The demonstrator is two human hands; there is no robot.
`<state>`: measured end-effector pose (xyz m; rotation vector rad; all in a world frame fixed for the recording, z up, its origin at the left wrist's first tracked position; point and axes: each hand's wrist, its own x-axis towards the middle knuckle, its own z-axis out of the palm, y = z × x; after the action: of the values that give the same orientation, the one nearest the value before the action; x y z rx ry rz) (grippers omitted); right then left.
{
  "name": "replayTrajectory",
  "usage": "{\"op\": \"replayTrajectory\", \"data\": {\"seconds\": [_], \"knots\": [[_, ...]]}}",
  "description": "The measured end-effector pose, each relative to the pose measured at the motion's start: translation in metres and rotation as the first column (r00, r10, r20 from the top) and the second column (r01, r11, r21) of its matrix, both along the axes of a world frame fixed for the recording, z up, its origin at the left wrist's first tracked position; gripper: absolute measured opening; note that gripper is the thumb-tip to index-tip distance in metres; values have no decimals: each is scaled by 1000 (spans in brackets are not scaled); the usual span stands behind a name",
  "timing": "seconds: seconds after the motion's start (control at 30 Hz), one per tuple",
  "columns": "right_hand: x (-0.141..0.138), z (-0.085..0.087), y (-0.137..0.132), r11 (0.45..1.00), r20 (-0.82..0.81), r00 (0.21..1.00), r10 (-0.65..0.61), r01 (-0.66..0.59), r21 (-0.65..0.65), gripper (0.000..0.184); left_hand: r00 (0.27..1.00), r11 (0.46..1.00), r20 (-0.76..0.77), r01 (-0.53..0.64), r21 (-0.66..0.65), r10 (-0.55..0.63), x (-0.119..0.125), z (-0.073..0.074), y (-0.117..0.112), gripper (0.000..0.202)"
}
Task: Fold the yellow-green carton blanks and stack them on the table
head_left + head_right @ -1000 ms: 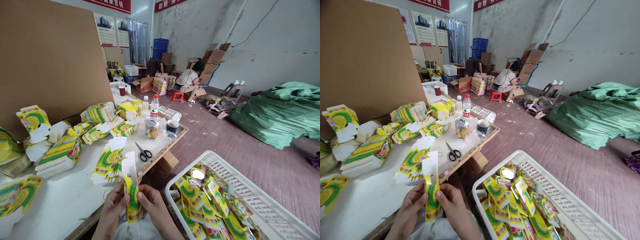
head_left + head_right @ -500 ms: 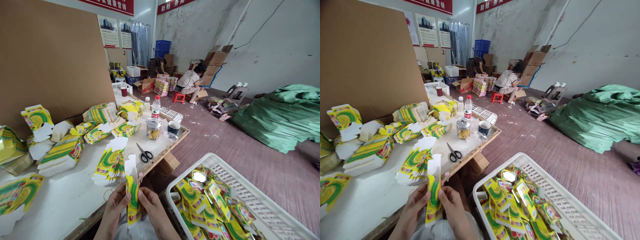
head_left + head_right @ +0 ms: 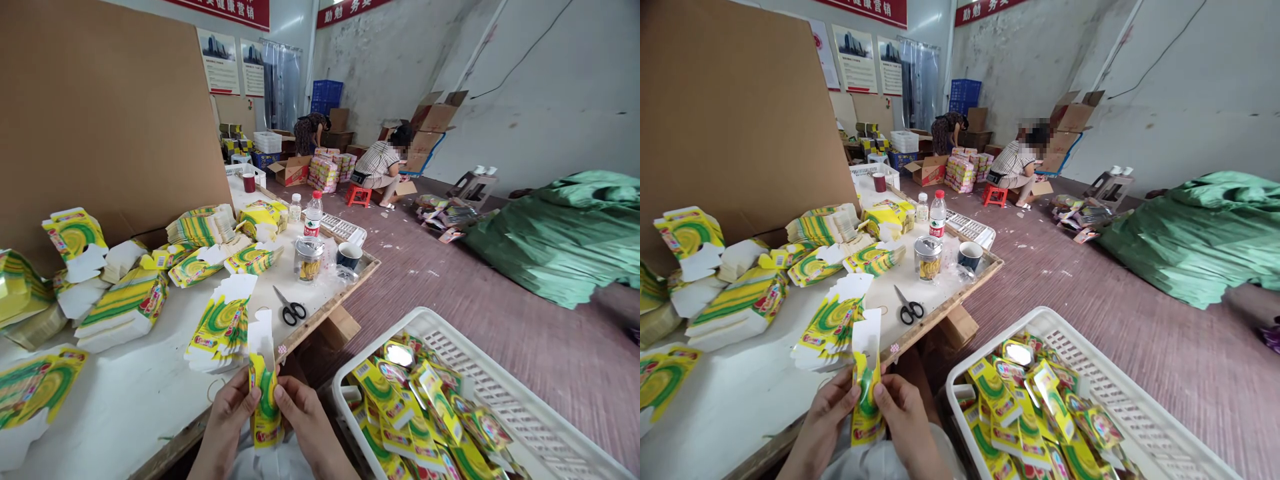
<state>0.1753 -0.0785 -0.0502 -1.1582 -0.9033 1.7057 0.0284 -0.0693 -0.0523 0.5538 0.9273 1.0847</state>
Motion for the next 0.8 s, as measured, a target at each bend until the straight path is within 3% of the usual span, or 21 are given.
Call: {"op": "replayTrajectory", "data": {"seconds": [0.17,0.37,0.53,0.8], "knots": [[-1,-2,0,998,74,997,-33,29,57,46,999,1000,39,-19,-11,19,3,-8,0,52],[2,7,-1,983,278,957,-89,40,177,44,980,984,-98,-168,54,173,12,-7,-5,47],[4,8,-1,970,479,877,-50,-71,233,41,979,995,-184,-82,59,91,6,-13,-4,43],[5,8,-2,963,502,862,-70,-73,260,40,972,995,-220,-63,74,78,4,-17,-4,39]]}}
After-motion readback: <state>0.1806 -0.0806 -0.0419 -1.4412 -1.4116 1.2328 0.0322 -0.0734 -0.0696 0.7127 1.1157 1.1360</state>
